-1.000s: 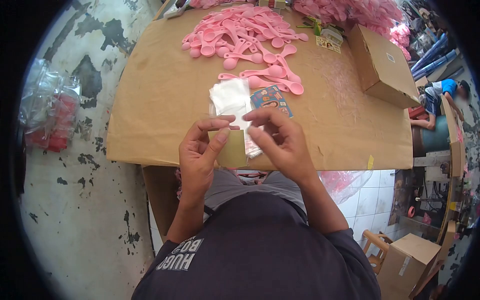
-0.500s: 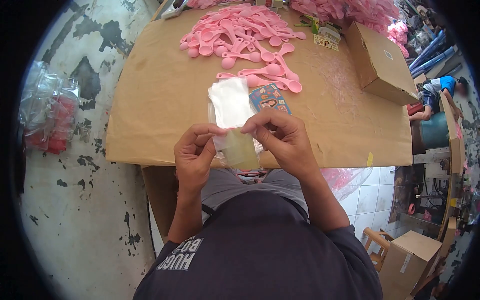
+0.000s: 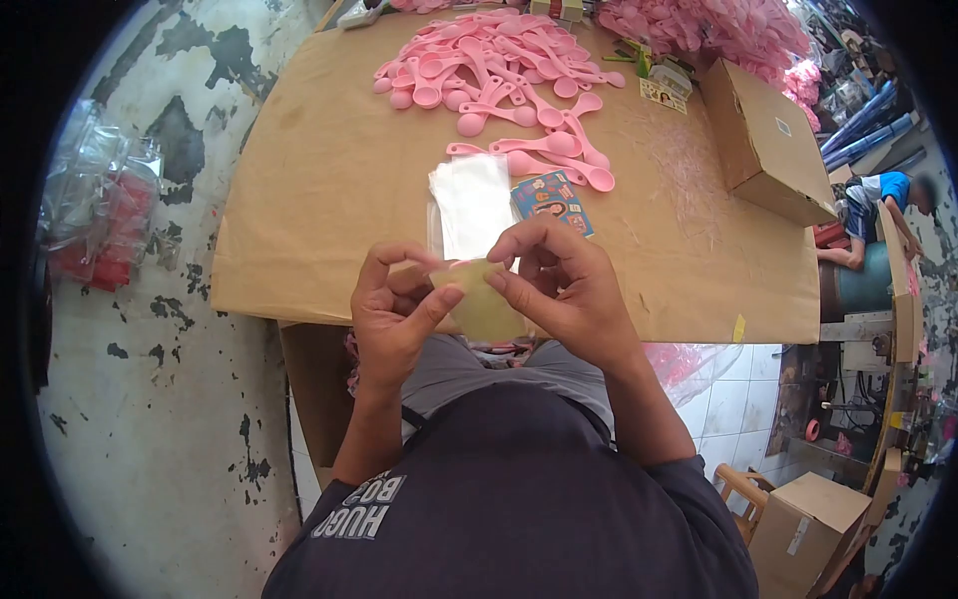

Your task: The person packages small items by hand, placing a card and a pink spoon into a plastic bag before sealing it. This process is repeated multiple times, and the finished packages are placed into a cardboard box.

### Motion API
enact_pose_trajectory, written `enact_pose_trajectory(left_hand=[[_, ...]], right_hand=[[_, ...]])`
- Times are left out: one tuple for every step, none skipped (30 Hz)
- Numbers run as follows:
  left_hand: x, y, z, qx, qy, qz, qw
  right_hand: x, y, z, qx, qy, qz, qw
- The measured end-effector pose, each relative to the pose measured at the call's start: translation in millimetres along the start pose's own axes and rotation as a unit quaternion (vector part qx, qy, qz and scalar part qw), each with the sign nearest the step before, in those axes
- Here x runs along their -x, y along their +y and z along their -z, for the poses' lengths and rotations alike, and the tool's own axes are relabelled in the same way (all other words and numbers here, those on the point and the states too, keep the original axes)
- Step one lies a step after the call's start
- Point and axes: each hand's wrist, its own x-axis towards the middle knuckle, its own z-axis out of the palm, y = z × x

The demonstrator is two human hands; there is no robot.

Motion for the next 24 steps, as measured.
enact_pose_trajectory(left_hand=[[0, 3, -2, -0.001, 0.0, 0.0, 1.0], [0, 5, -3, -0.001, -0.013, 0.034, 0.999], [1, 6, -4, 0.0, -0.026, 0.067, 0.997], [1, 3, -3, -0.002, -0.026, 0.069, 0.997], [2, -2, 1, -0.057, -0.061, 0.061, 0.995], [3, -6, 4, -0.111, -0.098, 0.053, 0.988], [2, -7, 7, -0.112, -0.099, 0.054, 0.987], [1, -6, 10, -0.169, -0.074, -0.001, 0.983], [-1, -5, 15, -0.224, -0.048, -0.057, 0.972], [-8, -4, 22, -0.259, -0.025, -0.107, 0.96], [-16, -1, 31, -0.293, -0.001, -0.157, 0.943], [-21, 3, 41, -0.334, 0.027, -0.164, 0.928], [-25, 8, 50, -0.374, 0.055, -0.172, 0.91], [-27, 12, 60, -0.374, 0.054, -0.171, 0.91], [-29, 15, 69, -0.429, 0.074, -0.149, 0.888], [-31, 18, 79, -0.48, 0.093, -0.128, 0.863], [-31, 18, 92, -0.48, 0.09, -0.127, 0.863], [-30, 14, 107, -0.534, 0.078, -0.135, 0.831], [-31, 15, 110, -0.586, 0.066, -0.143, 0.795], [-29, 14, 110, -0.585, 0.066, -0.143, 0.795], [-26, 12, 108, -0.556, 0.077, -0.124, 0.818], [-24, 12, 104, -0.526, 0.088, -0.104, 0.84], [-23, 10, 103, -0.525, 0.093, -0.103, 0.84], [-23, 8, 102, -0.537, 0.075, -0.099, 0.835]], right_hand=[[0, 1, -4, -0.041, 0.021, 0.023, 0.999], [0, 1, -6, -0.082, 0.042, 0.046, 0.995], [0, 3, -5, -0.084, 0.042, 0.045, 0.995], [1, 4, -4, -0.101, 0.042, 0.066, 0.992], [2, 5, -3, -0.119, 0.041, 0.087, 0.988], [2, 4, 0, -0.121, 0.042, 0.087, 0.988], [2, 1, 4, -0.064, 0.039, 0.072, 0.995], [1, -1, 9, -0.007, 0.036, 0.057, 0.998], [0, 1, 14, -0.007, 0.038, 0.057, 0.998], [-3, 3, 19, 0.113, 0.082, 0.069, 0.988], [-5, 4, 23, 0.231, 0.123, 0.079, 0.962], [-7, 1, 22, 0.263, 0.14, 0.058, 0.953], [-9, 5, 22, 0.262, 0.14, 0.057, 0.953], [-10, 13, 22, 0.314, 0.125, 0.106, 0.935], [-10, 18, 21, 0.366, 0.11, 0.155, 0.911], [-10, 21, 17, 0.366, 0.112, 0.154, 0.911], [-9, 22, 10, 0.392, 0.09, 0.158, 0.902], [-9, 23, 3, 0.416, 0.068, 0.161, 0.892], [-9, 23, -2, 0.417, 0.068, 0.161, 0.892], [-10, 23, -7, 0.446, 0.049, 0.154, 0.88], [-11, 24, -11, 0.475, 0.029, 0.148, 0.867], [-12, 29, -14, 0.483, 0.022, 0.142, 0.864], [-13, 34, -15, 0.484, 0.017, 0.143, 0.863], [-14, 39, -15, 0.487, 0.013, 0.136, 0.863]])
